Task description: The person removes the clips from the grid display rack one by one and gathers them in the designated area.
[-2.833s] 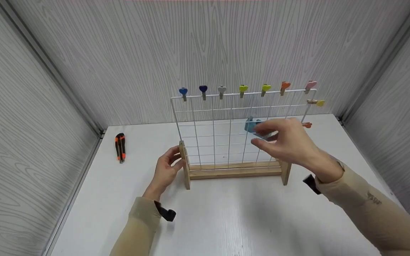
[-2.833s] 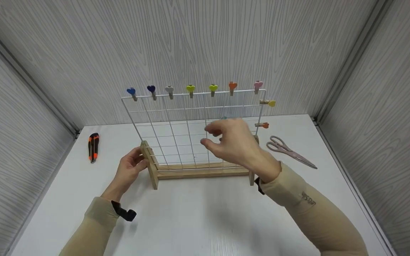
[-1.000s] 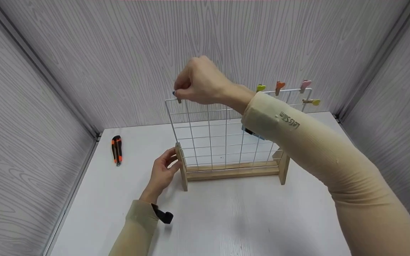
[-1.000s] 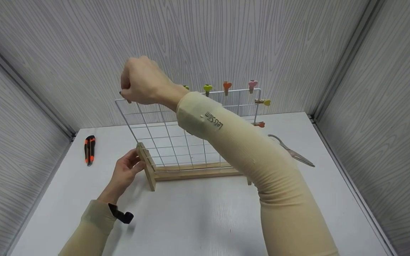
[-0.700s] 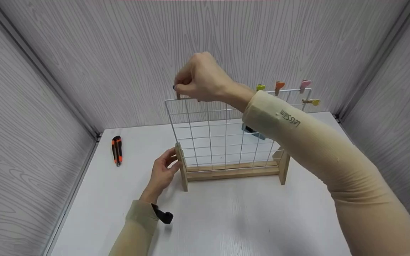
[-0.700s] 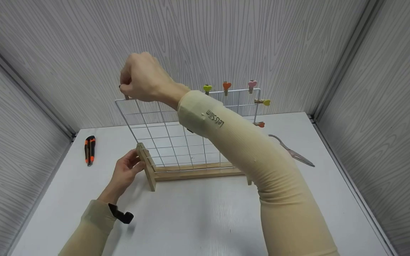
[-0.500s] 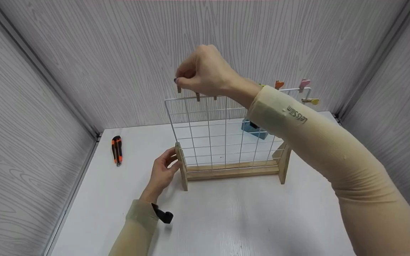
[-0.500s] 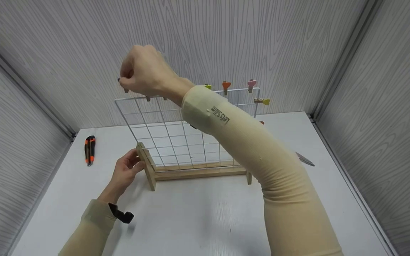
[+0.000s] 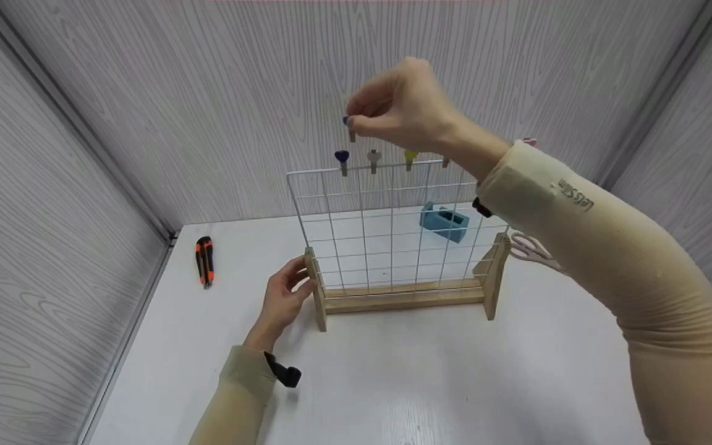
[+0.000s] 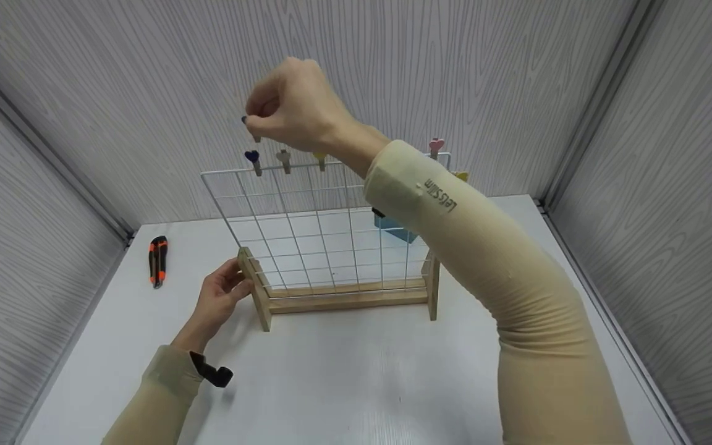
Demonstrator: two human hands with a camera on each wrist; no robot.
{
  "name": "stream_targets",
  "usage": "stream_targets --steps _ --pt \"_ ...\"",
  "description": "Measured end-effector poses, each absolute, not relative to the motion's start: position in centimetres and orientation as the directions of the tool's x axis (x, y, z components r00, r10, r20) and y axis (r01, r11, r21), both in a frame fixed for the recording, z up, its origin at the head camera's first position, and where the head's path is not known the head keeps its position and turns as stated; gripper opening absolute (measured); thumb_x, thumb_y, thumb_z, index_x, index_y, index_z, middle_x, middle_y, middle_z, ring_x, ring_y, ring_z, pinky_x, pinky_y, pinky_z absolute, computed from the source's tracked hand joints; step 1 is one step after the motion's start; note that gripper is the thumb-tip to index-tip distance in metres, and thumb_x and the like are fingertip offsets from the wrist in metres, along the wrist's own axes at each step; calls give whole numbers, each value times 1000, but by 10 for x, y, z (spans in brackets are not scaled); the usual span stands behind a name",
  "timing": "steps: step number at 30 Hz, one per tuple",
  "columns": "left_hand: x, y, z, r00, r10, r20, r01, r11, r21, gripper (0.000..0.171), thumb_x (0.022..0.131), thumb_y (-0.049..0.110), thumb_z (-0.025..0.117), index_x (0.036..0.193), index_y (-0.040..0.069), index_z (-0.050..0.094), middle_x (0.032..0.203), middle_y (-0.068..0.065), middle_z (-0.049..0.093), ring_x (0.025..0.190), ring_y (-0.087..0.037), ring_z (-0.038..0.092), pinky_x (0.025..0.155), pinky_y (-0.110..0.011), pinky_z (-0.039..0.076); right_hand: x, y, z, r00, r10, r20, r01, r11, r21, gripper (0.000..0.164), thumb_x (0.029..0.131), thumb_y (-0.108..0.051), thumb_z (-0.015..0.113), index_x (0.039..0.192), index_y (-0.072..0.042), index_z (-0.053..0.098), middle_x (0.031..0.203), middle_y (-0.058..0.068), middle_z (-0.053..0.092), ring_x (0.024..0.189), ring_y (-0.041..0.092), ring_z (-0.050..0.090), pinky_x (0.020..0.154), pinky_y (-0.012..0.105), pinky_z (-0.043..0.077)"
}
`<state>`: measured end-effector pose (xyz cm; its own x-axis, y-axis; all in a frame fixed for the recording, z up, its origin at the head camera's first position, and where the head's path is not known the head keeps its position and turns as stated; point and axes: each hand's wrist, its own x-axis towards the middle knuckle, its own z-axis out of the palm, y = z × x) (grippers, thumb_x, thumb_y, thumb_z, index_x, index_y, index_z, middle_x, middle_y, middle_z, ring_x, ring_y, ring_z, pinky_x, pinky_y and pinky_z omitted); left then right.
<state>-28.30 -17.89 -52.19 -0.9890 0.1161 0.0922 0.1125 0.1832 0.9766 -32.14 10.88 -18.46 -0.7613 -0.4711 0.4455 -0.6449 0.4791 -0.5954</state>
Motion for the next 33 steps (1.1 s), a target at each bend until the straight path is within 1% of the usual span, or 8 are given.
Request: stream_targets --steps 4,9,13,17,20,25,29,33 --pt "-283 -179 -523 -988 112 103 123 188 974 57 105 -1 73 160 6 58 160 -17 64 153 -39 60 129 -50 53 -318 130 -185 -751 -463 471 -658 466 -592 12 103 -7 77 107 -4 88 103 14 88 83 3 79 82 17 67" --pt "-281 -180 -524 -990 100 101 120 198 973 58 105 0 74 161 7 58 160 -17 65 152 -38 60 129 -48 54 -308 158 -187 -738 -440 512 -675 463 -574 12 103 -7 78 109 -2 87 106 18 87 84 -6 78 83 12 65" --pt "-279 -181 -524 -989 98 109 127 196 972 58 105 0 75 160 7 59 160 -18 65 152 -38 61 127 -44 56 -297 181 -189 -722 -415 553 -691 458 -559 11 101 -3 79 108 -1 87 102 13 88 84 -6 79 80 10 64" --pt "-279 -181 -524 -988 95 121 138 192 972 57 104 -1 75 159 6 60 160 -19 64 152 -40 61 128 -46 55 -289 209 -198 -692 -423 585 -721 451 -526 11 98 4 79 108 6 85 95 -23 83 83 -6 79 80 11 65" --pt "-279 -181 -524 -988 93 124 140 191 972 56 104 -2 74 158 4 60 159 -20 65 152 -42 61 130 -52 52 -285 235 -212 -679 -425 598 -733 441 -518 11 97 9 79 107 10 83 94 -38 76 83 -6 79 79 10 64" --pt "-277 -179 -525 -988 101 118 135 179 975 56 105 -3 73 159 2 59 159 -21 65 152 -43 60 130 -57 51 -272 277 -241 -734 -315 602 -677 413 -609 11 94 15 77 103 13 83 93 -26 83 80 -3 81 74 11 65" --pt "-276 -179 -525 -989 102 105 121 165 979 57 104 -2 74 159 3 59 160 -19 64 153 -41 59 129 -56 52 -264 311 -269 -779 -204 593 -627 283 -726 11 91 22 75 102 22 78 94 -8 88 81 2 84 76 14 67" --pt "-273 -179 -523 -989 101 106 122 178 976 57 104 -1 74 159 4 60 160 -18 65 153 -40 60 129 -53 53 -255 344 -307 -836 -134 532 -549 228 -805 13 93 23 73 106 24 76 94 -1 89 80 5 84 77 15 67"
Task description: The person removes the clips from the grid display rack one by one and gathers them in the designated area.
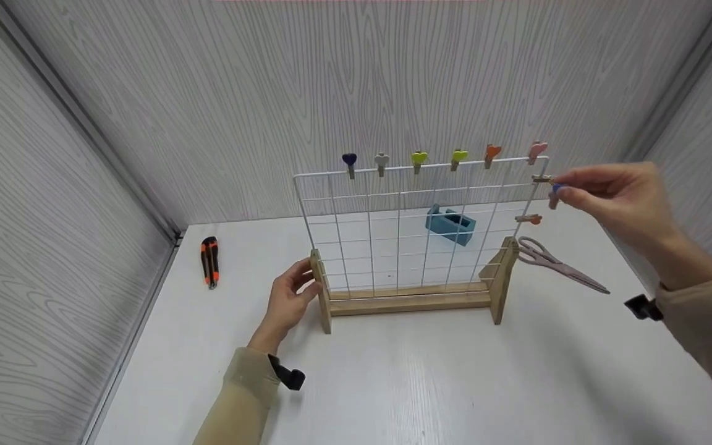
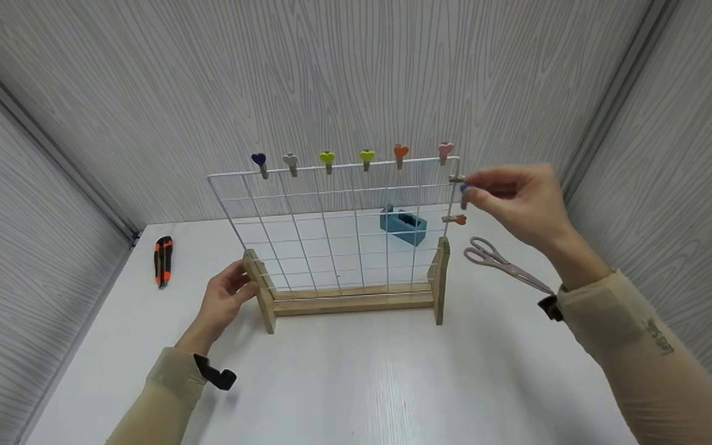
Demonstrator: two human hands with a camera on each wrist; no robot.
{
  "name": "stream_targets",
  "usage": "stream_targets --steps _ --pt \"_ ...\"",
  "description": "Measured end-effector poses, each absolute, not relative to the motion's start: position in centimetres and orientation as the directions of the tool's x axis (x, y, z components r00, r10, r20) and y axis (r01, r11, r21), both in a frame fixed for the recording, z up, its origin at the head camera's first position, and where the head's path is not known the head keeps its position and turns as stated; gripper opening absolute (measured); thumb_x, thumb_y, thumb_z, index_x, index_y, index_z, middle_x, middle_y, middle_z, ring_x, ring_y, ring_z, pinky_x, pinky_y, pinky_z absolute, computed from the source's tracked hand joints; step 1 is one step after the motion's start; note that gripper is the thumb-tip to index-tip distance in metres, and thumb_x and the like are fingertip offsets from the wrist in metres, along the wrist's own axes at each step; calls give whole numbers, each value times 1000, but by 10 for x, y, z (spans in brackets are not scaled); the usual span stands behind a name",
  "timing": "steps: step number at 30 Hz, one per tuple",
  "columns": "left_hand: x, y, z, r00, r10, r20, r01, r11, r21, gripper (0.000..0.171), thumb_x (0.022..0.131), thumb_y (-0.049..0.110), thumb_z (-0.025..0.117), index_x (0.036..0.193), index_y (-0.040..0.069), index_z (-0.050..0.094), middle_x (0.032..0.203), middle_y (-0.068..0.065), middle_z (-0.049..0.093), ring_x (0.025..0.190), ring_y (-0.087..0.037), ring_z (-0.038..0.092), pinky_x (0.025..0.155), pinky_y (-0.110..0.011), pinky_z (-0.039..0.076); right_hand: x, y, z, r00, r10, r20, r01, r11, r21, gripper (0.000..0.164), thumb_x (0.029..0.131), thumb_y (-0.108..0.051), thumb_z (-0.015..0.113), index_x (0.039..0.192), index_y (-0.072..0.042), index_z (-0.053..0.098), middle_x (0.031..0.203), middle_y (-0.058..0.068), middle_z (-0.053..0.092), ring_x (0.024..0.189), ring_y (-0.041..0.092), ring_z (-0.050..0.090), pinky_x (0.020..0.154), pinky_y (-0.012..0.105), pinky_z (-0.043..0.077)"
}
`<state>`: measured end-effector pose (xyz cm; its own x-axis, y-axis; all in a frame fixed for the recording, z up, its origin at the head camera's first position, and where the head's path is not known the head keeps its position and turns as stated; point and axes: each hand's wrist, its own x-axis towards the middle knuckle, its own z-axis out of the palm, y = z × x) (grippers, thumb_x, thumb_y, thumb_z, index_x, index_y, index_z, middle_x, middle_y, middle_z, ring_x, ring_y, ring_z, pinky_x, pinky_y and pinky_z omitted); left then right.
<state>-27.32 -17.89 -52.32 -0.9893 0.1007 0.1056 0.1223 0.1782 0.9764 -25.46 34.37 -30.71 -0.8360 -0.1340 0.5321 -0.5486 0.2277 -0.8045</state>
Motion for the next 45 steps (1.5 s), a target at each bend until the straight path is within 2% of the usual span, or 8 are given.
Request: stream_targets --steps 6,12,16,21,27,35,43,45 --pt "-272 -178 -522 -988 100 114 130 179 975 56 105 -1 74 158 5 61 160 -19 65 152 -41 60 130 -56 51 -252 383 -378 -925 -54 377 -380 202 -903 14 100 15 71 112 21 76 91 -4 88 80 4 83 73 14 66" --pt "-273 -178 -524 -986 103 128 146 192 971 55 105 0 74 158 3 61 159 -20 65 151 -42 61 131 -57 50 -258 402 -450 -995 16 94 -76 465 -882 26 105 -6 75 122 14 78 86 -22 83 79 -5 76 67 16 61" --pt "-274 -178 -524 -987 104 126 145 204 968 55 105 -1 73 158 4 60 159 -20 65 151 -42 61 131 -54 51 -265 410 -489 -993 -1 -119 99 544 -833 37 107 -17 74 130 12 75 89 -17 84 83 -4 76 70 21 61" --pt "-273 -179 -523 -989 109 104 124 193 973 56 105 -1 73 159 5 60 161 -19 64 153 -41 60 130 -49 52 -273 412 -521 -954 -49 -297 211 594 -776 44 109 -26 74 136 9 74 98 -9 85 87 0 76 75 23 63" --pt "-274 -180 -522 -990 111 82 101 174 980 56 105 2 74 159 6 60 162 -17 63 154 -39 59 127 -43 56 -280 410 -534 -939 -40 -343 239 641 -730 43 106 -26 77 132 9 76 93 -8 83 82 4 73 70 22 61" --pt "-274 -180 -522 -989 110 96 115 179 977 55 104 1 76 157 4 61 160 -19 64 152 -40 60 128 -49 55 -282 404 -541 -949 -29 -315 204 704 -680 37 106 -23 77 127 7 78 94 1 84 82 9 72 68 23 62" --pt "-273 -181 -520 -988 113 101 120 176 977 57 103 1 76 158 4 61 160 -18 65 151 -39 61 118 -26 59 -279 402 -545 -964 -27 -263 161 727 -667 36 107 -22 77 129 6 78 99 8 82 84 13 70 67 23 60" --pt "-272 -181 -520 -989 111 100 119 180 977 57 103 1 76 158 4 61 161 -18 64 152 -40 61 118 -27 59 -279 403 -544 -967 -32 -253 146 742 -655 37 107 -23 76 130 6 78 100 10 82 84 14 71 66 23 59"
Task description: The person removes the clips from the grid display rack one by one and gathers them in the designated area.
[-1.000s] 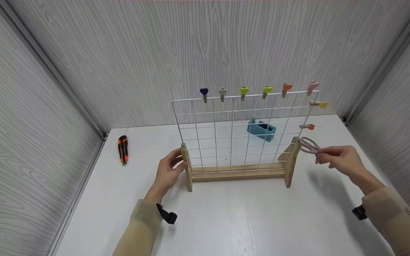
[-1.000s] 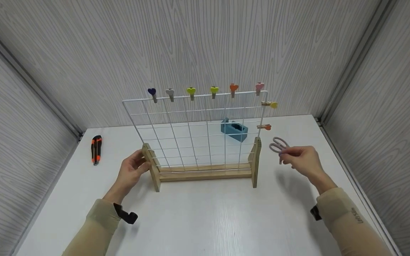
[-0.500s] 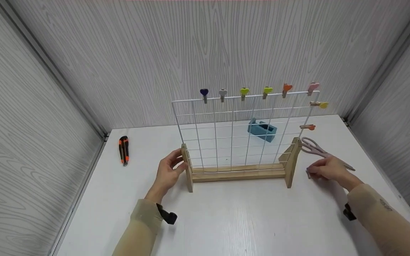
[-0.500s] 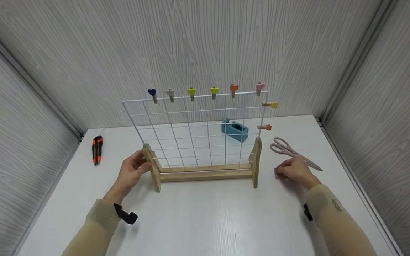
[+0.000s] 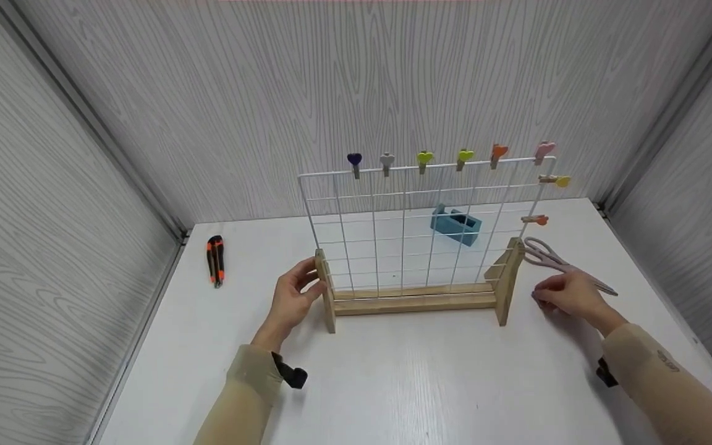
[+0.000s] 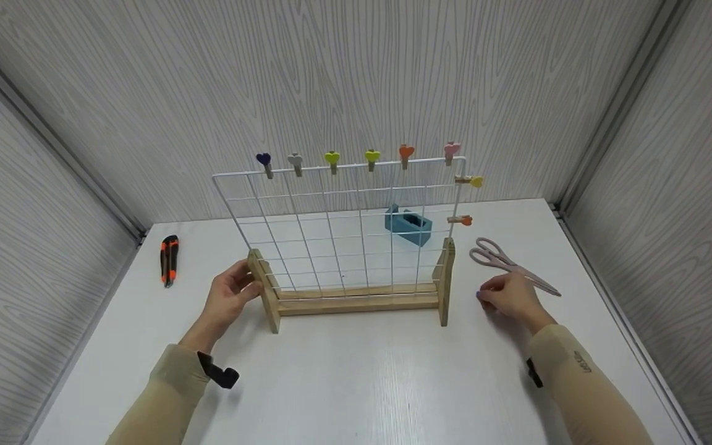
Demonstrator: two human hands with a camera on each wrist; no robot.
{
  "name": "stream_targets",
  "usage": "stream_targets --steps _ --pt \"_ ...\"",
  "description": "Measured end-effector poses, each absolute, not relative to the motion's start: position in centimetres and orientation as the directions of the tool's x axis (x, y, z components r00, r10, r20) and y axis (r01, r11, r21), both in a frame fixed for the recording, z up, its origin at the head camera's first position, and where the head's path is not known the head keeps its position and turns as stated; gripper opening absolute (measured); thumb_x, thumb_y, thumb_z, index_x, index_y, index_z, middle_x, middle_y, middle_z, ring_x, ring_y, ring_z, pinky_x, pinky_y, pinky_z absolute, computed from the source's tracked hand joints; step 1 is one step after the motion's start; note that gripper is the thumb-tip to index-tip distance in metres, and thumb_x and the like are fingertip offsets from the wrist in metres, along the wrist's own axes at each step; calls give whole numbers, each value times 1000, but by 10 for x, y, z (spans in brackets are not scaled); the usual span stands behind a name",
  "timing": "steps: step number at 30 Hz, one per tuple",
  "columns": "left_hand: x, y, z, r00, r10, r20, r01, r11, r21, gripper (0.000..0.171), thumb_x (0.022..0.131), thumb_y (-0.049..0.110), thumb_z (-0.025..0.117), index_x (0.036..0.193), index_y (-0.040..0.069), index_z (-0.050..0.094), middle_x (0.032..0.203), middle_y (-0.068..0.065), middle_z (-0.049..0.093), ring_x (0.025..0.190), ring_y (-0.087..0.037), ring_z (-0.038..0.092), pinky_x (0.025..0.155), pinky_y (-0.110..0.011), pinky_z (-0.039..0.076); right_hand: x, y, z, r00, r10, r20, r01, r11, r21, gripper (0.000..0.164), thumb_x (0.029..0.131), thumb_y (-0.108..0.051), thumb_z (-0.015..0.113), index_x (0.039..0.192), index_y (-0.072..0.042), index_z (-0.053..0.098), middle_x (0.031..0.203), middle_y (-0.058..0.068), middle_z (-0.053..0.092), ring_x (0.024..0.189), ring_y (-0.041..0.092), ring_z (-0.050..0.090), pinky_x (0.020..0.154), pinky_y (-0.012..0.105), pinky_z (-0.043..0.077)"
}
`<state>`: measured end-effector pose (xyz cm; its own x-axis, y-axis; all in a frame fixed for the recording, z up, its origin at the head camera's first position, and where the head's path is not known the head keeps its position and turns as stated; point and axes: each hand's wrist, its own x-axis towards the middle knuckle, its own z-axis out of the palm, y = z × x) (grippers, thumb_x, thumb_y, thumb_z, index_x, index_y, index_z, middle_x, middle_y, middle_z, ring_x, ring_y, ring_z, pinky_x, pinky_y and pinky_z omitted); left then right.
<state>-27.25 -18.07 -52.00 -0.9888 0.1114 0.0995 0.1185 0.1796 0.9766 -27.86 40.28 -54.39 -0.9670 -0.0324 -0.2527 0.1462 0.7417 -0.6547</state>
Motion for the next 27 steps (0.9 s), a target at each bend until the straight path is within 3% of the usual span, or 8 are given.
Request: stream_targets --steps 6,9,15,27 --pt "-273 -180 -522 -987 116 107 128 189 974 56 104 1 76 158 3 60 160 -19 64 151 -40 61 124 -41 58 -271 403 -532 -984 -43 -171 69 800 -597 36 106 -21 74 128 7 78 107 21 80 85 17 72 65 25 57" --pt "-275 -181 -525 -986 118 119 139 172 975 55 104 -1 75 157 1 60 159 -21 64 149 -41 62 122 -38 59 -266 402 -524 -996 -66 -68 -16 823 -567 31 105 -18 75 124 6 81 112 26 82 89 22 74 68 28 56" --pt "-277 -181 -527 -985 115 130 148 166 975 56 103 -3 75 157 -2 60 158 -22 65 148 -41 63 122 -42 59 -254 388 -499 -994 -93 57 -109 833 -542 25 105 -19 77 119 1 84 111 22 85 97 33 79 72 28 57" --pt "-276 -181 -526 -987 105 118 134 161 978 55 102 -5 75 156 2 62 157 -20 66 147 -40 63 117 -30 60 -221 338 -439 -940 -218 262 -328 790 -518 11 99 -12 84 109 -10 88 99 6 87 89 3 73 67 19 57"
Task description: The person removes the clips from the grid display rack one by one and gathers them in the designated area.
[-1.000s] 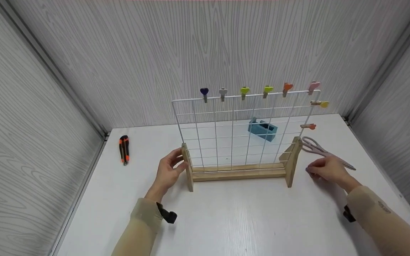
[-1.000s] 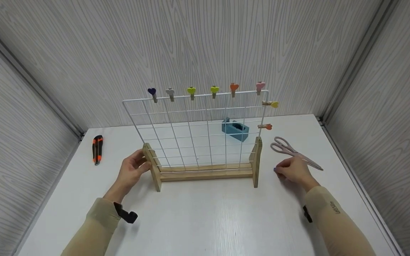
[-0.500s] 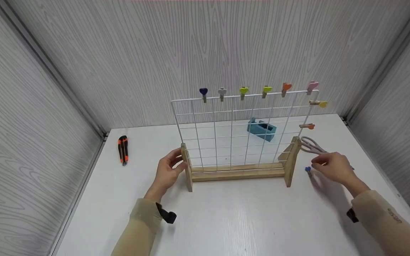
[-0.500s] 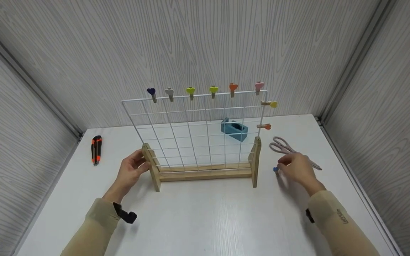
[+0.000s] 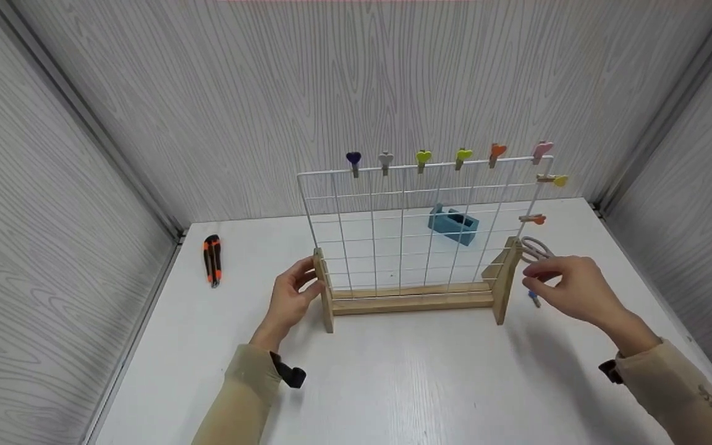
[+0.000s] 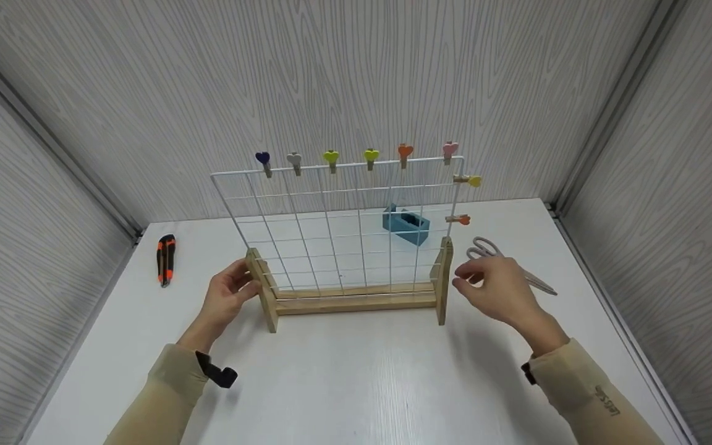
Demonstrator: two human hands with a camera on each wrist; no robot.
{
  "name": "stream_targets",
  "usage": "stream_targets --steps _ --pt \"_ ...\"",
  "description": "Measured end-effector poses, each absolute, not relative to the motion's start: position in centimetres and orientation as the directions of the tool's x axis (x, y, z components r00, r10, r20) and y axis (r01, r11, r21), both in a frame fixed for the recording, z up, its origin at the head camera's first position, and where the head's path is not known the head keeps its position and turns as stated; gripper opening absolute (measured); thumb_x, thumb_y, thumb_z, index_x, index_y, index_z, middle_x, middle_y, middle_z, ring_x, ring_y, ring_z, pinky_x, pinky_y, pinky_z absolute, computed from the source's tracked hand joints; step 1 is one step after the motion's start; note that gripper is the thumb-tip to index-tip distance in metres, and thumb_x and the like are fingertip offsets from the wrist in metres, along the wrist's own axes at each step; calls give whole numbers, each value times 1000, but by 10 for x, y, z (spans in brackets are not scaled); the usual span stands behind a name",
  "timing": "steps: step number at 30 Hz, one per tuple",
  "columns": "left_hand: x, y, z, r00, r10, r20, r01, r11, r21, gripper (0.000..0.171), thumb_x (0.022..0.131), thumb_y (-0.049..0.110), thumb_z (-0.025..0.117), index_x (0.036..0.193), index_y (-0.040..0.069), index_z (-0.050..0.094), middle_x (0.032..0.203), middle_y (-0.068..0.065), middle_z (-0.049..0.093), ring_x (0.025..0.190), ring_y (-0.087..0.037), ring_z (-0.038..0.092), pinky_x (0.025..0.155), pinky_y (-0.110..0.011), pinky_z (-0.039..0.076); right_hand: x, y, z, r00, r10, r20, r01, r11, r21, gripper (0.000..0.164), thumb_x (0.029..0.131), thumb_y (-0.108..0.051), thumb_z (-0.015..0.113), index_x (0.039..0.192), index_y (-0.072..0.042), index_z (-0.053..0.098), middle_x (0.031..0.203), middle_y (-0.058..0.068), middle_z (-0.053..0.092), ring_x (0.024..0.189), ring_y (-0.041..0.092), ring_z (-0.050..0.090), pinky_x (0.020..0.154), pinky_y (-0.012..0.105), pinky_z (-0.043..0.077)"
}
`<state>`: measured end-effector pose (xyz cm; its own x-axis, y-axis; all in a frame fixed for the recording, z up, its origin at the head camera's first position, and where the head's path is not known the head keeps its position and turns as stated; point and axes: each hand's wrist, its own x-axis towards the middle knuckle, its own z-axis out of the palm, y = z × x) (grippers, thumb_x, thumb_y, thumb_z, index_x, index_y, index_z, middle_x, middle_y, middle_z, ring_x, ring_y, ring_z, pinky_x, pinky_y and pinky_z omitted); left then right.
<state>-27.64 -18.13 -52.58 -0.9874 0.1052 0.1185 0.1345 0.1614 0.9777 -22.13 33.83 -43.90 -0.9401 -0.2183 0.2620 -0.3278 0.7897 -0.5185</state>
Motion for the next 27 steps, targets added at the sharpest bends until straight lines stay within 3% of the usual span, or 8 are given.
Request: stream_targets --steps 4,11,14,20,27 --pt "-276 -182 -527 -987 103 123 139 167 976 53 103 -5 74 155 2 63 157 -21 66 148 -41 63 115 -29 61 -217 318 -424 -925 -264 272 -373 759 -533 12 99 -10 84 111 -10 88 101 5 86 91 6 73 66 17 59" --pt "-277 -181 -527 -983 124 136 156 167 974 56 103 -2 75 157 0 60 160 -24 63 150 -43 62 125 -48 57 -217 281 -400 -861 -367 353 -505 695 -511 14 97 -8 86 109 -15 89 99 -3 86 89 4 71 69 21 61" --pt "-277 -181 -528 -982 131 135 157 171 973 56 104 -1 75 157 1 60 161 -26 61 151 -43 61 126 -52 56 -221 266 -387 -822 -413 392 -568 654 -500 16 95 -3 85 109 -12 89 101 -1 87 89 10 76 71 25 64" --pt "-276 -180 -527 -984 125 129 151 186 971 57 103 -2 76 158 4 61 161 -22 63 150 -42 62 127 -51 56 -231 242 -359 -734 -504 456 -677 592 -436 19 95 -2 84 112 -9 88 106 4 88 92 24 82 72 33 69" --pt "-276 -181 -526 -984 129 123 146 183 972 57 104 -3 74 159 1 59 161 -22 63 151 -42 61 126 -49 56 -239 212 -322 -673 -586 452 -740 526 -419 20 97 -5 84 116 -9 87 108 2 88 93 19 81 79 37 70"
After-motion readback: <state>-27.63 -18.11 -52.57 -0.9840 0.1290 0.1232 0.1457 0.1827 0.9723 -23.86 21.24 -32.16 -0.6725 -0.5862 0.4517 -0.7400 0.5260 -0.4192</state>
